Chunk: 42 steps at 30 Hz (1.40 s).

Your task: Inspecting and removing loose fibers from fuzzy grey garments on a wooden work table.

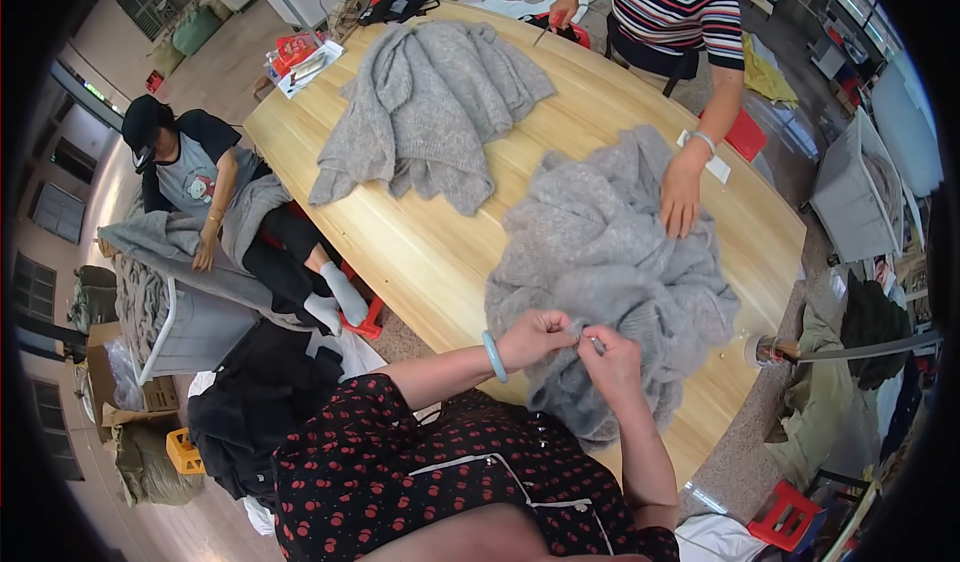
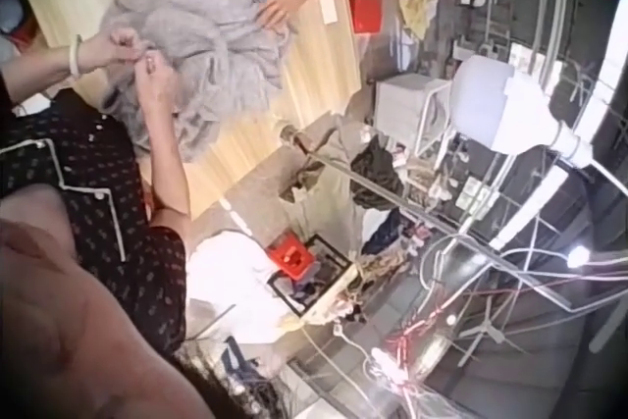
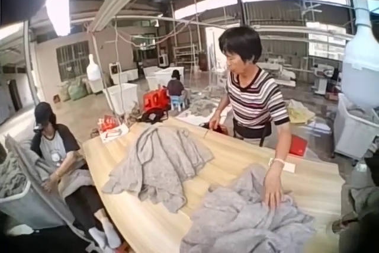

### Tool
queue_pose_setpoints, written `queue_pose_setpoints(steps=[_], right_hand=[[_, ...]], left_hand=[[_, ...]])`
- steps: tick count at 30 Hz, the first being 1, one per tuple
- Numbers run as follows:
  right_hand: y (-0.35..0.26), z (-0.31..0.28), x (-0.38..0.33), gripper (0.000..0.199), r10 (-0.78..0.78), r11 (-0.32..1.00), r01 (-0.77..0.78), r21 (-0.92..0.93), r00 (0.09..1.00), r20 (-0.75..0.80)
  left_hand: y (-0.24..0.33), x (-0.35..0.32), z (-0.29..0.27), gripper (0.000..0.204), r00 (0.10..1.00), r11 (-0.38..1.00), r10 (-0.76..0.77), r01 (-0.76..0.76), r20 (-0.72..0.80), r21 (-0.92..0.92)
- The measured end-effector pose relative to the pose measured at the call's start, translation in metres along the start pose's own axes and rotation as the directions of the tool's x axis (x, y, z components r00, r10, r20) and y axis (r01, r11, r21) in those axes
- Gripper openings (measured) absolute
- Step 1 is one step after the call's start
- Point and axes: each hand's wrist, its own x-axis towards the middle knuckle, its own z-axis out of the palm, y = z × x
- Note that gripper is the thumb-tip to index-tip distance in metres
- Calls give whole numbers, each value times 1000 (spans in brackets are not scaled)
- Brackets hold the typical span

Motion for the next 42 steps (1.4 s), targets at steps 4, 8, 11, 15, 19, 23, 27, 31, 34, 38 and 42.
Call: queue_pose_setpoints(steps=[4,8,11,15,19,23,27,31,34,38,42], right_hand=[[7,16,4,11,-106,994,105,-15,982,-159],[-7,11,-3,10,-256,966,253,-47,924,-283],[-18,0,-13,17,-319,942,335,27,917,-240],[-7,-19,-29,31,-133,979,138,149,990,-45],[27,-35,-48,31,104,994,-104,34,995,-3],[55,-39,-49,24,250,962,-239,135,966,-68],[62,-48,-48,14,252,939,-199,281,953,-168],[14,-81,-51,17,119,894,27,447,948,-295],[-44,-111,-63,21,-46,863,251,438,903,-427],[-104,-130,-110,26,-443,801,589,104,702,-558],[-85,-124,-82,22,-429,903,424,-64,885,-183]], left_hand=[[0,-3,6,5,950,841,293,-203,-107,501],[35,-24,12,9,936,846,351,-312,-11,433],[49,-26,6,12,980,965,170,-186,99,183],[61,-24,2,20,976,873,-150,207,161,-441],[72,-34,-1,23,911,783,-202,370,359,-501],[77,-38,3,28,900,792,-175,370,398,-487],[82,-32,6,33,902,760,-160,372,401,-533],[116,-39,17,35,904,798,-33,280,426,-533],[146,-53,29,34,876,822,120,175,466,-542],[162,-79,46,31,662,828,449,-56,601,-558],[160,-66,59,24,914,870,114,97,390,-484]])
